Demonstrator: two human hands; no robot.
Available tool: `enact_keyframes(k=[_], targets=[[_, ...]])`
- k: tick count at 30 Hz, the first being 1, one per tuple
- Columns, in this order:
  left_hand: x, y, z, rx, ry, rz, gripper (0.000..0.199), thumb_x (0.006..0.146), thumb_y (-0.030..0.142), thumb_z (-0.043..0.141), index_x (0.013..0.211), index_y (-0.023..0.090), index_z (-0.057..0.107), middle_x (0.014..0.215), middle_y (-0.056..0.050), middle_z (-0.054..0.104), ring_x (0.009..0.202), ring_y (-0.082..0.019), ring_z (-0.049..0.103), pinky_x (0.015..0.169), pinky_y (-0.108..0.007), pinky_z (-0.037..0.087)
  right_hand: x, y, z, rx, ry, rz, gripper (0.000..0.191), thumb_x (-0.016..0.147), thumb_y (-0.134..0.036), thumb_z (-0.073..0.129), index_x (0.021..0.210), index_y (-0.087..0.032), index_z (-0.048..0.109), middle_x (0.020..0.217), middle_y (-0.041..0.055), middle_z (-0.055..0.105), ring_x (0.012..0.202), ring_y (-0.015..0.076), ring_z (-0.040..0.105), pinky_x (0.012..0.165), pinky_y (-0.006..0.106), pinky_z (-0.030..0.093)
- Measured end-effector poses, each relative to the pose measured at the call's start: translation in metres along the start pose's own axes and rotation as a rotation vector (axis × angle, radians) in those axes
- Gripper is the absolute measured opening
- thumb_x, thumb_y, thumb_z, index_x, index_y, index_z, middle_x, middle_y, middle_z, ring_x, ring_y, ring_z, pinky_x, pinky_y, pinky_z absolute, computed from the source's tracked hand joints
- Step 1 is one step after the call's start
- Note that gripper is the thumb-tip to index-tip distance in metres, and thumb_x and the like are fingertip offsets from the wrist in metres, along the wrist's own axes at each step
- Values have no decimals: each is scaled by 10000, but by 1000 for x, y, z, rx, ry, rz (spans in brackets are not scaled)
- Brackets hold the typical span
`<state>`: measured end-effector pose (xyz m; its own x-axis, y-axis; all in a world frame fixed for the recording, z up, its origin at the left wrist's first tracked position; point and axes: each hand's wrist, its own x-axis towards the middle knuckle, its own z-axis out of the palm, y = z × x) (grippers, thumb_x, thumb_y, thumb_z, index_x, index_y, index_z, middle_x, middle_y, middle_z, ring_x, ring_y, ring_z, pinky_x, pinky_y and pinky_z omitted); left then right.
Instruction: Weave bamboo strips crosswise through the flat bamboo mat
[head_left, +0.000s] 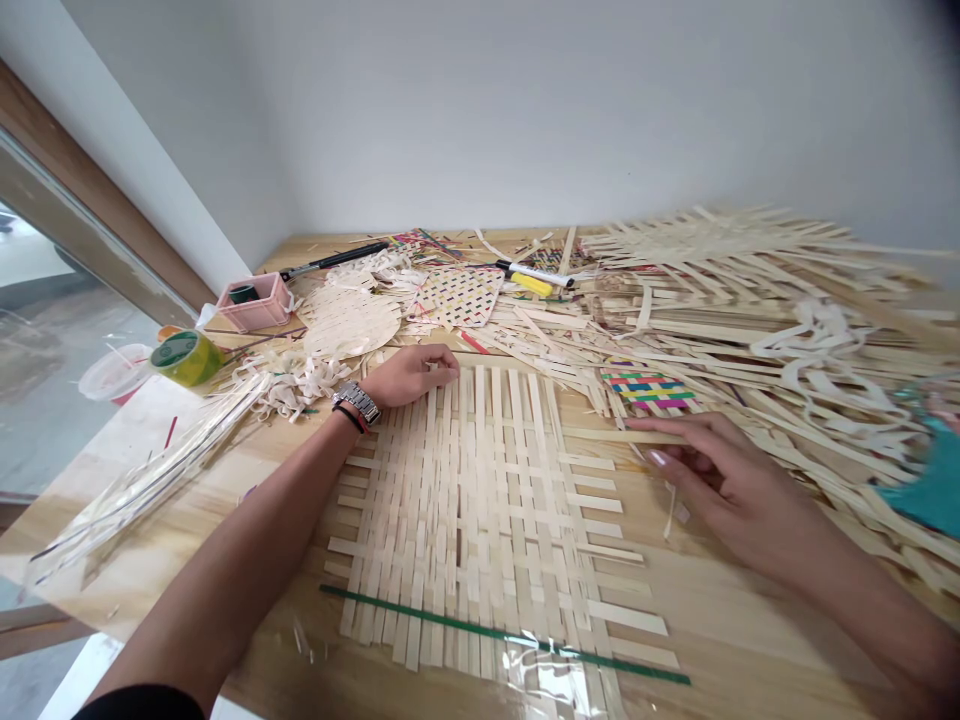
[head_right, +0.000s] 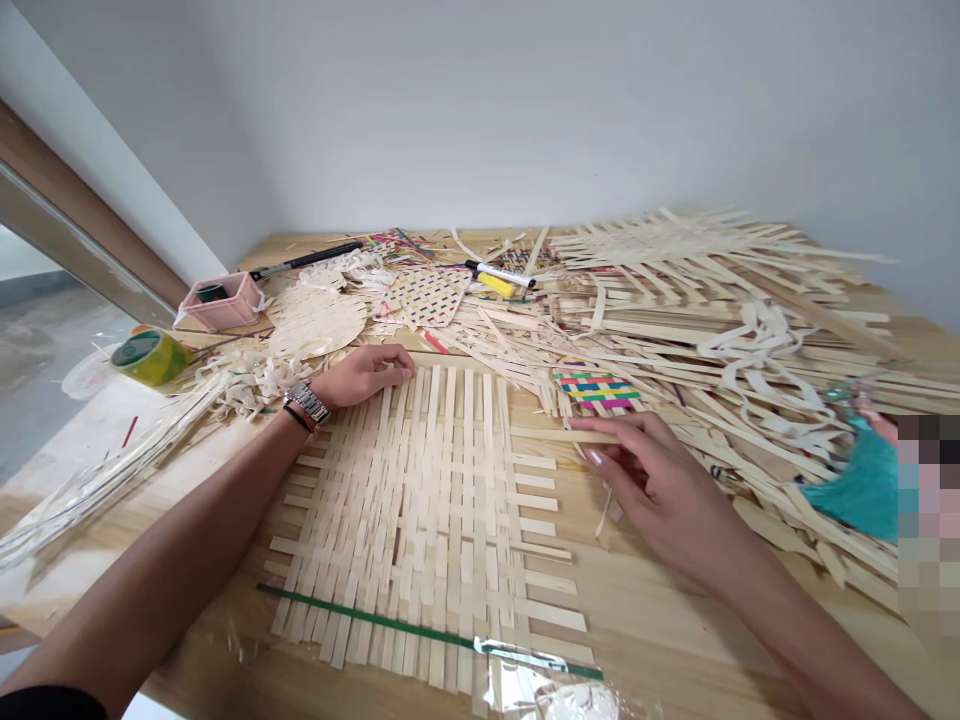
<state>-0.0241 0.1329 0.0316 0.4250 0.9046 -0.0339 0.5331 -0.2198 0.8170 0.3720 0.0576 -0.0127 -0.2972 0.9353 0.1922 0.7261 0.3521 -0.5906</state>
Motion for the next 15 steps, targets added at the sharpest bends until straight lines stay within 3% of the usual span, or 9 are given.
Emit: enact_keyframes(k=[15], targets=[[1,0,0,15,2,12,272,911,428,616,961,174,700,939,-41,728,810,-169,631,745,-297,515,-1,0,0,21,-36,-6,367,1036,-527,513,1286,-315,677,1213,91,614,979,224,686,785,352,586]])
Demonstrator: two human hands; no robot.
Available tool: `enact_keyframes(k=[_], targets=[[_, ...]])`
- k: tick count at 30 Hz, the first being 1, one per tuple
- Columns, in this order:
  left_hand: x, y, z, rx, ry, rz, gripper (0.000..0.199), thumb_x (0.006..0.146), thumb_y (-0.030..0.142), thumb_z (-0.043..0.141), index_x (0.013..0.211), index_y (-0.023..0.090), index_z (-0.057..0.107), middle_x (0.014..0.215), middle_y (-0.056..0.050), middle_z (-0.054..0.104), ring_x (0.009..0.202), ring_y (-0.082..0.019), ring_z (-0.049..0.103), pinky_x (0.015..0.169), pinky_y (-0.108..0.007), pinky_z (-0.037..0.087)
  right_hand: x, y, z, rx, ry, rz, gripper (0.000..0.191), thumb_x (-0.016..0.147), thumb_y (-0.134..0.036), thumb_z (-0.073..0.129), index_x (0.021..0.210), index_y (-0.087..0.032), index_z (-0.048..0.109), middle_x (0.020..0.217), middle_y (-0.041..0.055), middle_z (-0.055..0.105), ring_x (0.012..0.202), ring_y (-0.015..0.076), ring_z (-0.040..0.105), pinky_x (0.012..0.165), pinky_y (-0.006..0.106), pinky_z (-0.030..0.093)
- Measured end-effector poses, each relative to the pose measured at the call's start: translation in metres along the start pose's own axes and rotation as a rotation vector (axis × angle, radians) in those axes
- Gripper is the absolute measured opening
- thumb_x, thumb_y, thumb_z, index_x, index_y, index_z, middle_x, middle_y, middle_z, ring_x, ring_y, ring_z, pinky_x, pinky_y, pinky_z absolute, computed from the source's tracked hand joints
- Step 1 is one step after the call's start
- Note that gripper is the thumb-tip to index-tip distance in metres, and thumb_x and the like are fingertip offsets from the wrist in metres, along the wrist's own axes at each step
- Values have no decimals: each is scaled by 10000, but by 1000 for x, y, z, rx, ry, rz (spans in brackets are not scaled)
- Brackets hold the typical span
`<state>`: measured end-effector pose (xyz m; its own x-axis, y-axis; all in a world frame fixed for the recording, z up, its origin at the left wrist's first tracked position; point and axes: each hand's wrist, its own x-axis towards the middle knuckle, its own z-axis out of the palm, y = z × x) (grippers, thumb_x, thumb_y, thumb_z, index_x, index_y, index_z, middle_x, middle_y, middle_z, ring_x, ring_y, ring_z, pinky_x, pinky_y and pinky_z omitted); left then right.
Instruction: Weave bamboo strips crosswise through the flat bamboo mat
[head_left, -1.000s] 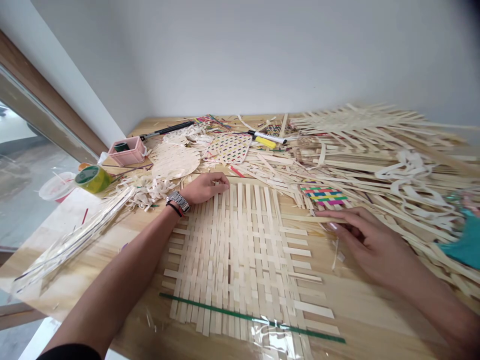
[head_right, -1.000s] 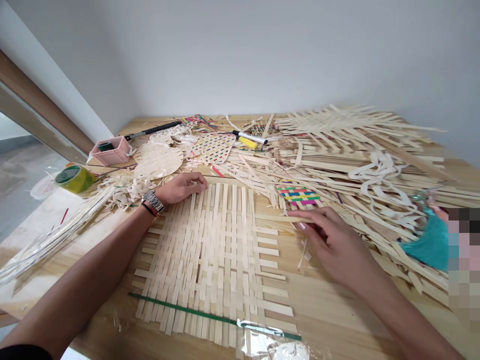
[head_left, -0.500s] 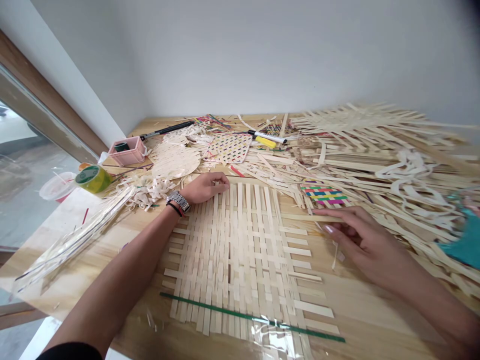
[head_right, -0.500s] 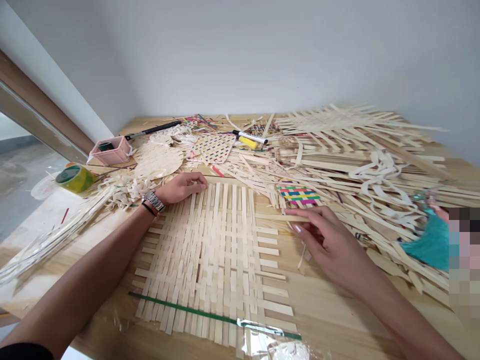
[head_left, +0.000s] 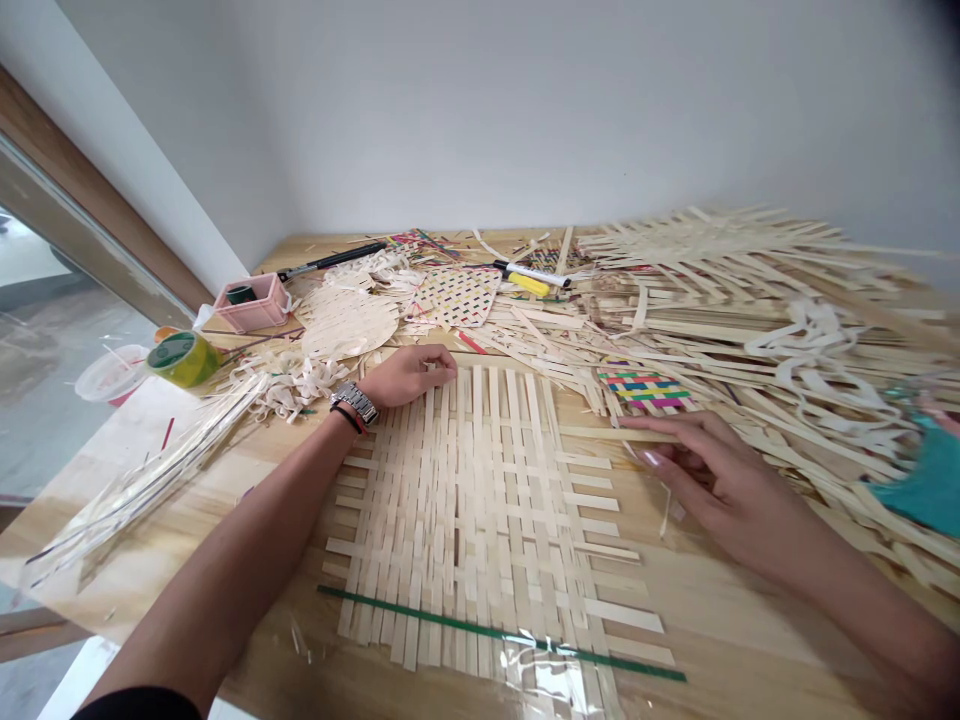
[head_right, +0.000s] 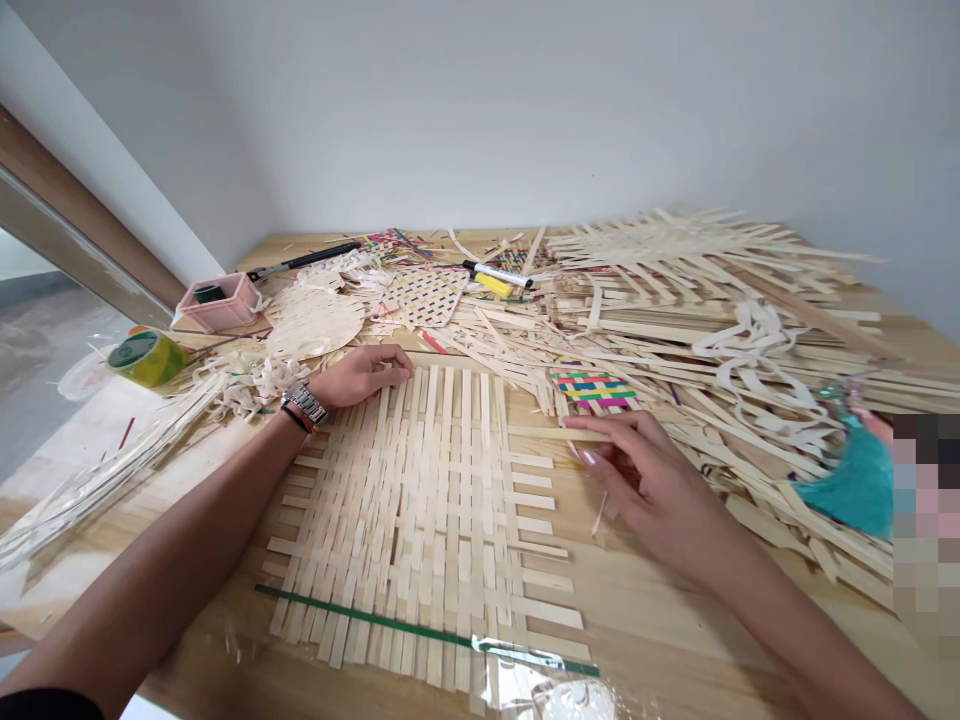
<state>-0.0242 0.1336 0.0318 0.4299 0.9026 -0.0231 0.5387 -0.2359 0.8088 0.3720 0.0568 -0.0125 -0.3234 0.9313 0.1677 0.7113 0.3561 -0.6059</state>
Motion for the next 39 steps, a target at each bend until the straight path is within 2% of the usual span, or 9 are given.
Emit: enact_keyframes(k=[4,9,15,21,27,33,39], targets=[[0,1,-1,11,6,1,264,913,420,621,958,175,709,962,-42,737,806,-165,633,734,-290,516,0,-8,0,26,35,45,356,1006,-538,530,1212,-300,697,1180,85,621,924,217,688,759,359,586],[-1,3,-1,2,-1,-26,262,917,421,621,970,179,704,890,-30,720,754,-160,615,684,-283,503,2,-10,1,21,38,57,341,992,-542,533,1165,-303,703,1186,80,637,942,225,688,760,372,574],[-2,3,-1,11,-1,-24,272,908,432,621,971,179,701,944,-37,730,783,-165,628,724,-295,519,3,-9,1,17,52,61,346,982,-535,527,1161,-299,707,1163,87,653,906,236,695,746,394,571],[-2,3,-1,7,3,-26,267,917,431,620,967,182,702,857,-24,708,778,-171,632,722,-297,520,3,-7,0,-11,76,1,335,1022,-456,454,1146,-291,717,1224,114,684,1159,297,676,1010,492,538],[-2,2,-1,-8,4,-37,272,918,443,622,965,185,697,771,-3,667,657,-142,579,609,-266,478,3,-6,0,-24,90,-31,376,1043,-396,428,1258,-287,717,1237,113,695,1151,286,682,1007,461,544],[-2,2,-1,-27,9,-68,272,913,447,633,963,185,687,752,6,647,578,-117,532,523,-244,434,4,-5,-2,-27,93,-34,365,1048,-383,433,1256,-280,715,1243,111,710,1160,283,683,998,443,542],[-2,0,1,-46,23,-74,276,919,450,617,941,180,669,815,-5,660,601,-112,529,566,-256,461,6,-6,0,-2,102,-25,349,1040,-364,439,1205,-256,727,1222,123,726,1149,281,688,998,444,541]])
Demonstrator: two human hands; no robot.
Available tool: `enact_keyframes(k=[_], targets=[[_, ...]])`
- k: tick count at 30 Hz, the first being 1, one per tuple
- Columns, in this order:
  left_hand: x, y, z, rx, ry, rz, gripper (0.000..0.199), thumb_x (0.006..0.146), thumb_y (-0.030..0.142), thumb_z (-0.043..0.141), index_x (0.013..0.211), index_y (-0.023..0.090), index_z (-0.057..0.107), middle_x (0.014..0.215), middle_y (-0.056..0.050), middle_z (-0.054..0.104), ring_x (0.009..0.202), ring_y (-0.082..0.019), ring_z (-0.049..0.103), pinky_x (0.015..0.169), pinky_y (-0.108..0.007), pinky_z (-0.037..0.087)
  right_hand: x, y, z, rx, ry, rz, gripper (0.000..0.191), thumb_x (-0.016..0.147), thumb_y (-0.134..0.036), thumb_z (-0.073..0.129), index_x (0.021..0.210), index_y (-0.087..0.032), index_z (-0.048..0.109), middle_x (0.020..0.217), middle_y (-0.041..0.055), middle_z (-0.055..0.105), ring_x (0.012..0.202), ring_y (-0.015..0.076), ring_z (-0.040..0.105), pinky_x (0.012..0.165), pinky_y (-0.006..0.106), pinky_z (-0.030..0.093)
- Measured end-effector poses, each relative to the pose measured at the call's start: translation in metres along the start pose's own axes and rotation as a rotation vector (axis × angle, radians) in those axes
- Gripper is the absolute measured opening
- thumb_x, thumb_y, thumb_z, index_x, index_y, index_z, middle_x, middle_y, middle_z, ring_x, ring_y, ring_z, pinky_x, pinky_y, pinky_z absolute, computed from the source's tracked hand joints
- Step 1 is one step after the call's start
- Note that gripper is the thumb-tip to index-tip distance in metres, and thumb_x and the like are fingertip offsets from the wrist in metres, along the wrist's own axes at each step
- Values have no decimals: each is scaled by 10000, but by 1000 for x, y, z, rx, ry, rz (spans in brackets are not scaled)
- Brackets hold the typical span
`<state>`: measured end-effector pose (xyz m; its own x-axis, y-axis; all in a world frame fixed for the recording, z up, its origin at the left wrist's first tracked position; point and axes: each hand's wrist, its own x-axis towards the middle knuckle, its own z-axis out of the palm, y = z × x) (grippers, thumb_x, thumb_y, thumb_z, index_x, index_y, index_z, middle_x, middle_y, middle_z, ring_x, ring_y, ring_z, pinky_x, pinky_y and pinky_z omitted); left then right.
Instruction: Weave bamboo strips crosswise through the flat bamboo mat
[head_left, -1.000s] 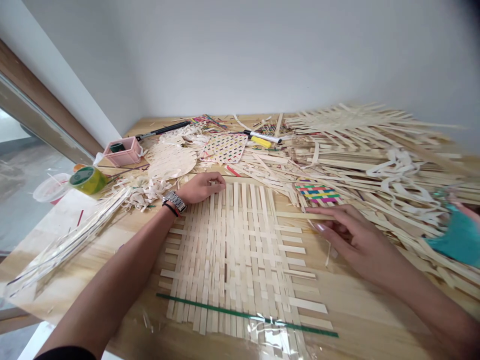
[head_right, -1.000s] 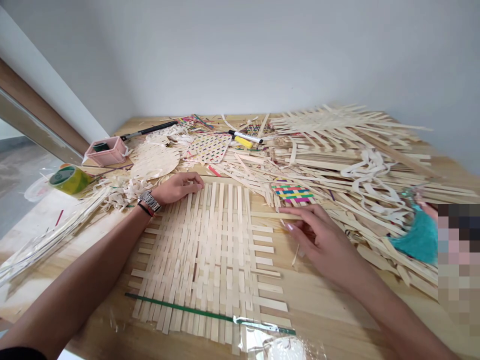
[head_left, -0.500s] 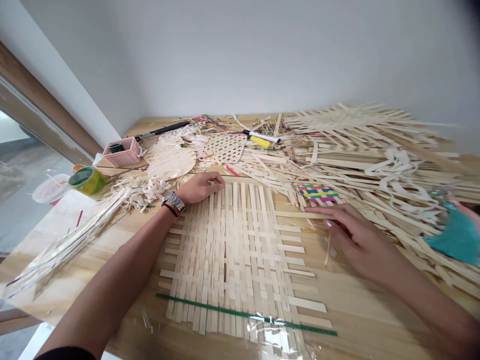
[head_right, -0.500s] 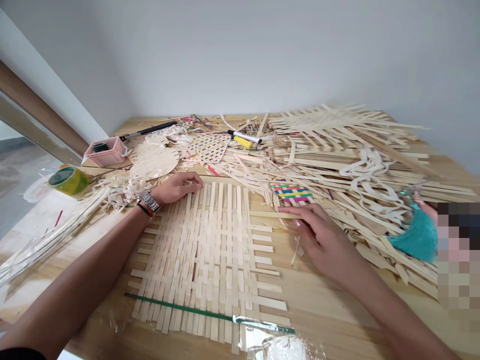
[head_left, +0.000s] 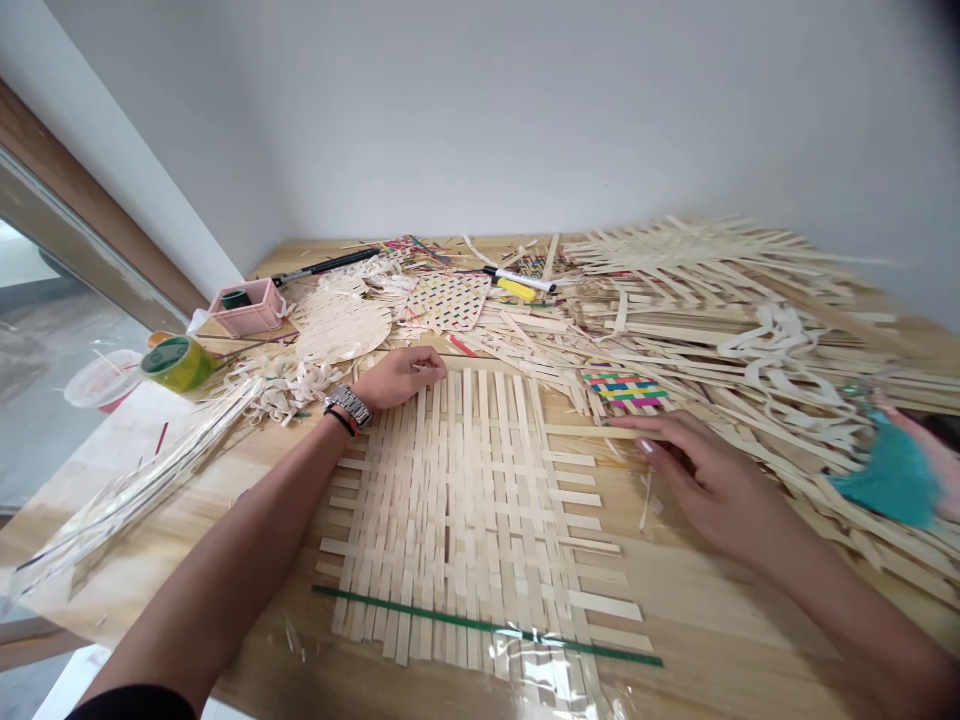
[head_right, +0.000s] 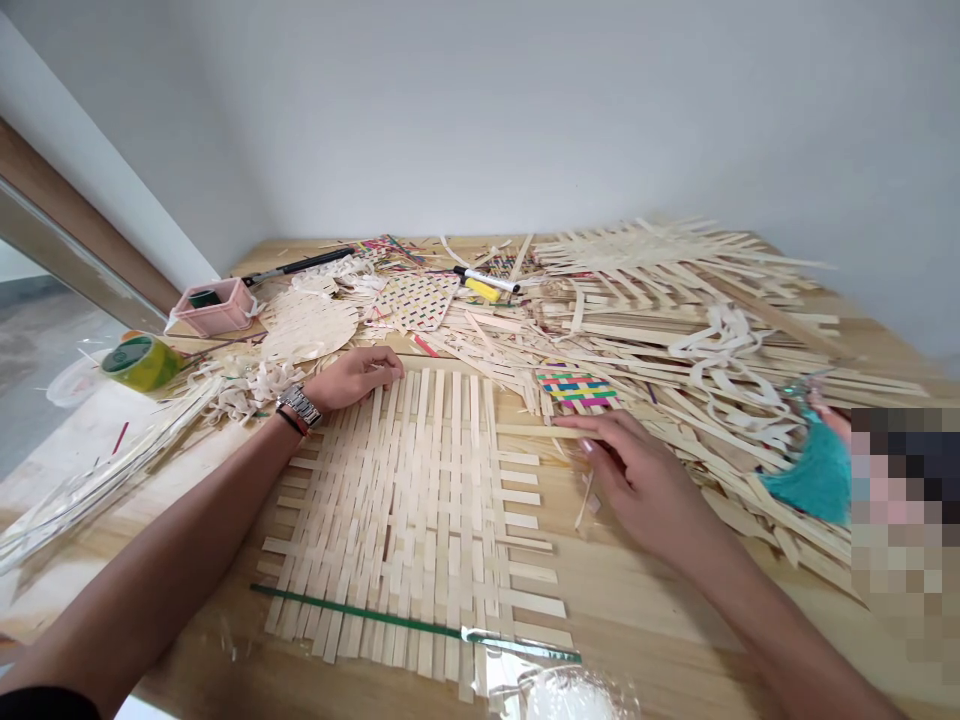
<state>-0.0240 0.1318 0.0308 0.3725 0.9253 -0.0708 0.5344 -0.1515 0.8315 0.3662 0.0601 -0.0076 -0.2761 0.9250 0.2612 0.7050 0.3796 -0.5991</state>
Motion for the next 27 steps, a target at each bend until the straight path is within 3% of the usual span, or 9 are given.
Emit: enact_keyframes(k=[6,9,13,18,21,27], targets=[[-2,-5,-5,-90,107,55,347,897,397,643,1193,220,604,1050,-27,631,615,-93,577,523,-233,462,2,-3,0,44,-4,8,335,1035,-394,456,1145,-267,746,1182,128,733,1114,297,702,977,480,556],[-5,-4,-12,-102,188,101,414,896,367,627,1272,216,537,1018,-21,607,714,-121,644,564,-223,486,2,0,1,59,5,-21,345,1038,-396,455,1167,-258,744,1209,134,738,1123,292,705,996,496,555],[-9,-3,-19,108,302,178,345,913,326,588,1229,188,572,1015,-44,671,880,-167,676,837,-329,555,4,5,5,62,22,-56,372,1041,-417,441,1205,-262,735,1201,120,740,1130,279,713,990,489,567],[-23,-8,-16,454,302,189,363,912,215,544,1270,182,599,1213,-124,728,1196,-286,649,1101,-517,475,3,11,9,67,21,-54,371,1046,-432,438,1207,-262,727,1234,117,726,1155,275,708,1015,487,559],[-38,-13,-11,544,275,155,384,966,249,517,1338,190,593,1356,-135,695,1306,-321,593,1157,-574,428,3,12,10,73,15,-55,379,1046,-446,442,1219,-256,721,1263,122,721,1181,286,702,1037,509,550],[-54,-23,-6,562,297,163,464,1016,341,508,1458,206,541,1450,-132,649,1375,-319,550,1200,-542,394,2,-3,2,52,-19,17,353,1026,-496,487,1154,-276,731,1251,121,730,1165,318,717,1012,511,571]])
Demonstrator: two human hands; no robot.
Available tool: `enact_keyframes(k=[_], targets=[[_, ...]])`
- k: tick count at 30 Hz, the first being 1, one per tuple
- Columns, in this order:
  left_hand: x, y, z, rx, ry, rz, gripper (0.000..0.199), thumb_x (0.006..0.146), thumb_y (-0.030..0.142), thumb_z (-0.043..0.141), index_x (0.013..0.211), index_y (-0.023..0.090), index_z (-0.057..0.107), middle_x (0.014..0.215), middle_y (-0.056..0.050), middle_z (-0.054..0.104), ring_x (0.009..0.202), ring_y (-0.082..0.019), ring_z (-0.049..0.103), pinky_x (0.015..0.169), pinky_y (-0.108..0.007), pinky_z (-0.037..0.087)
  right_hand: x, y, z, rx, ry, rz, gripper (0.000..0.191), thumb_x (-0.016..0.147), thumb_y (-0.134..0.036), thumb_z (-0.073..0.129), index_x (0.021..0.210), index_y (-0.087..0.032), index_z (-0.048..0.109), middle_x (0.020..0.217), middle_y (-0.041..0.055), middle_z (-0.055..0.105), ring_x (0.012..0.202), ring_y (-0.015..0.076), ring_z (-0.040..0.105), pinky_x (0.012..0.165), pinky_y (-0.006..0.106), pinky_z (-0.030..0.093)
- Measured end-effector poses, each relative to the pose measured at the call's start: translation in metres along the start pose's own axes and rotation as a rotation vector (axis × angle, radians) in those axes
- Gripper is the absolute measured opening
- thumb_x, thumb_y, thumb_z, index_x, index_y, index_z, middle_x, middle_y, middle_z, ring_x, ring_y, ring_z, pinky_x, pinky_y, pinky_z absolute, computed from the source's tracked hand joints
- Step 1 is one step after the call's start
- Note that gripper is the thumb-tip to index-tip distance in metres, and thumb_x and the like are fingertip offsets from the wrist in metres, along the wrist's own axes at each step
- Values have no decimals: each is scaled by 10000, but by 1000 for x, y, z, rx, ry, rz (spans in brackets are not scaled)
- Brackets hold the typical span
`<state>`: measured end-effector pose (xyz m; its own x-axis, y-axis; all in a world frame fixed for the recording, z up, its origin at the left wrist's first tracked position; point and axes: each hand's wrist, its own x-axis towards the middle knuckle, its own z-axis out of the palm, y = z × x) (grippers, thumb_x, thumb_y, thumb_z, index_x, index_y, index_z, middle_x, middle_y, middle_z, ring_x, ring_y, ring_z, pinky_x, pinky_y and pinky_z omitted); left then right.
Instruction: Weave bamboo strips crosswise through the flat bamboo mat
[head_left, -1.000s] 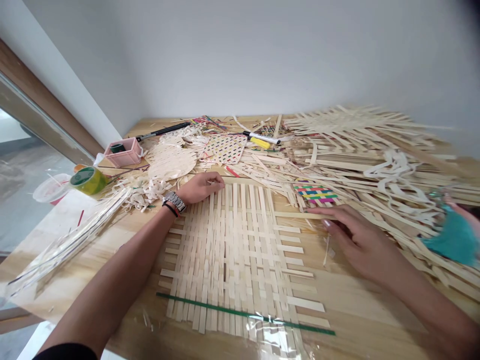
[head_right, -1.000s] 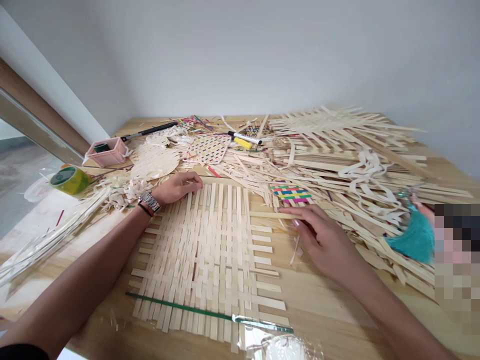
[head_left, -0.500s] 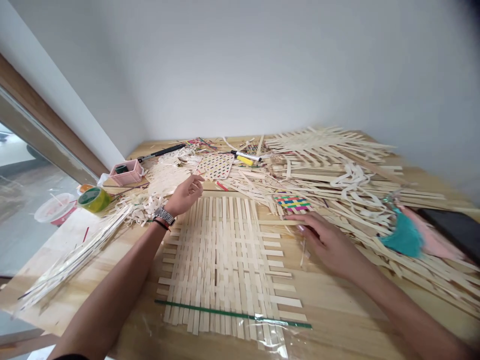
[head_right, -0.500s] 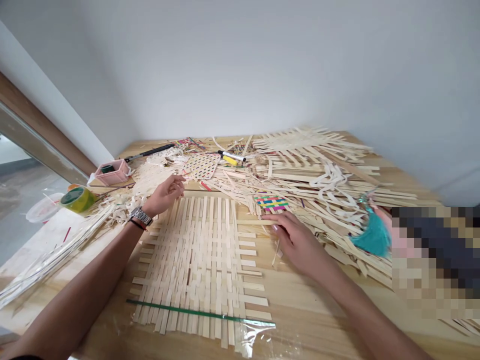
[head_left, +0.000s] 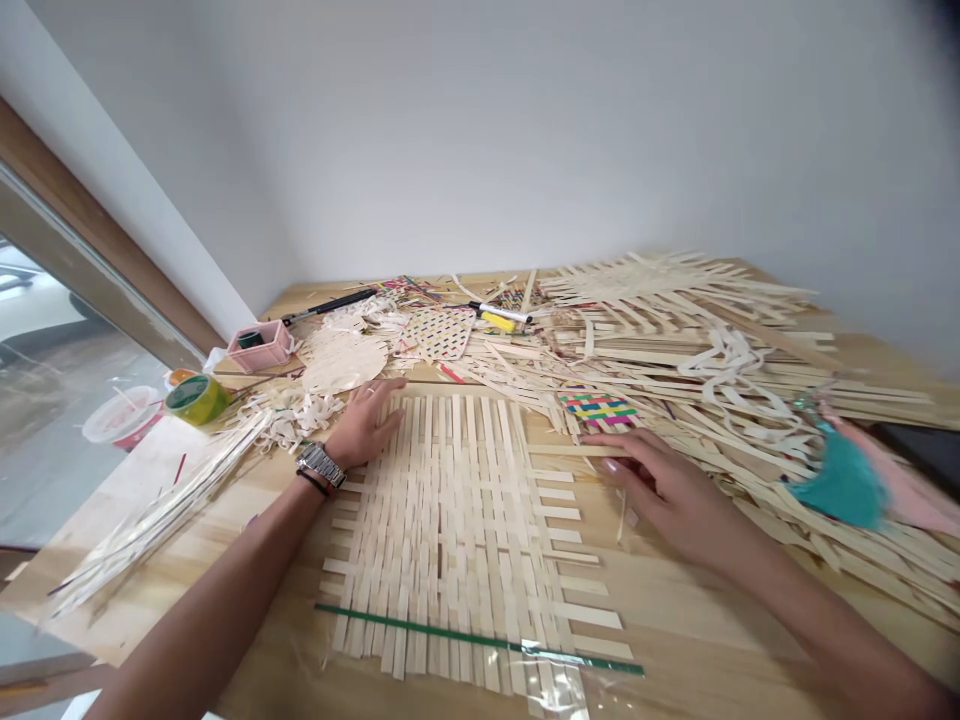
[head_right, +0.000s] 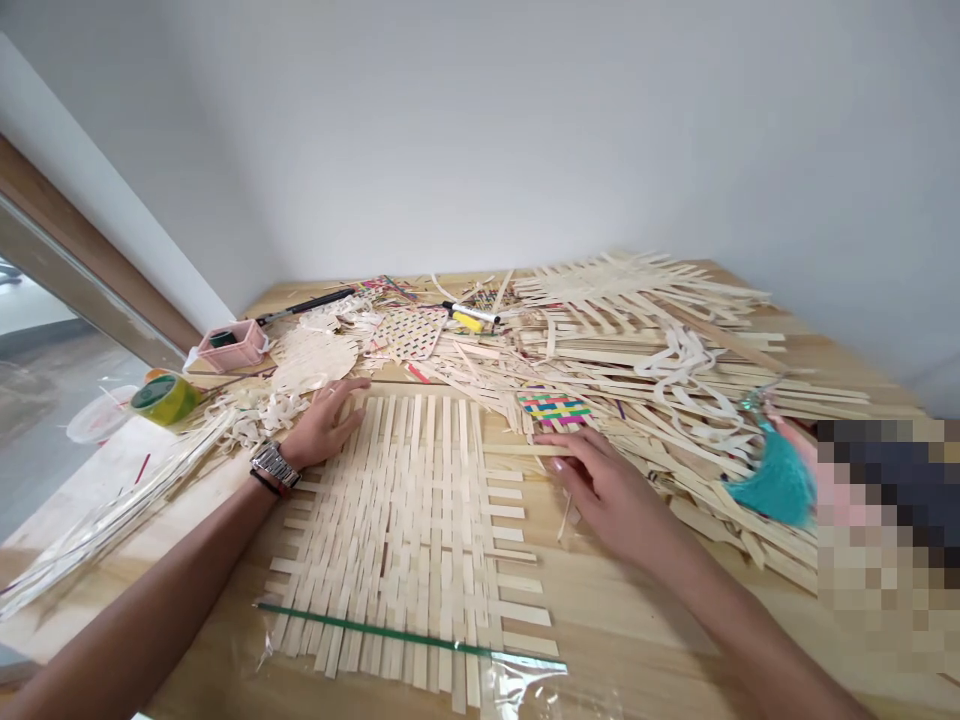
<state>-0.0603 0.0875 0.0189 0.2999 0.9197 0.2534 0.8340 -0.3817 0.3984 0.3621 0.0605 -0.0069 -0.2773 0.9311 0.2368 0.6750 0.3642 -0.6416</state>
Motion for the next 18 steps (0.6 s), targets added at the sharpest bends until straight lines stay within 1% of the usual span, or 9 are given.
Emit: enact_keyframes(k=[3,9,13,18], targets=[[0,-2,0,-5,-46,40,509,974,307,544,1475,219,535,1436,-116,657,1379,-320,541,1210,-538,378,-1,-4,-2,-15,-5,18,354,1015,-507,486,1155,-283,722,1248,126,724,1163,322,718,1010,505,570],[1,0,-2,-12,-100,54,574,934,288,562,1502,214,527,1443,-117,659,1383,-355,511,1197,-579,350,-3,3,0,-34,-20,31,314,988,-517,514,1104,-295,703,1240,114,719,1113,297,720,980,481,567],[1,4,-2,-9,-109,55,574,916,277,560,1487,222,549,1428,-110,665,1369,-368,505,1173,-585,349,-5,5,-1,-70,-32,43,323,976,-531,538,1155,-322,706,1204,88,711,1028,274,725,876,439,585],[1,7,-2,-8,-101,51,546,924,299,555,1467,241,577,1400,-111,655,1330,-363,506,1156,-567,357,-5,4,-3,-70,-46,48,313,967,-538,549,1134,-321,703,1185,82,706,919,244,718,724,374,568]])
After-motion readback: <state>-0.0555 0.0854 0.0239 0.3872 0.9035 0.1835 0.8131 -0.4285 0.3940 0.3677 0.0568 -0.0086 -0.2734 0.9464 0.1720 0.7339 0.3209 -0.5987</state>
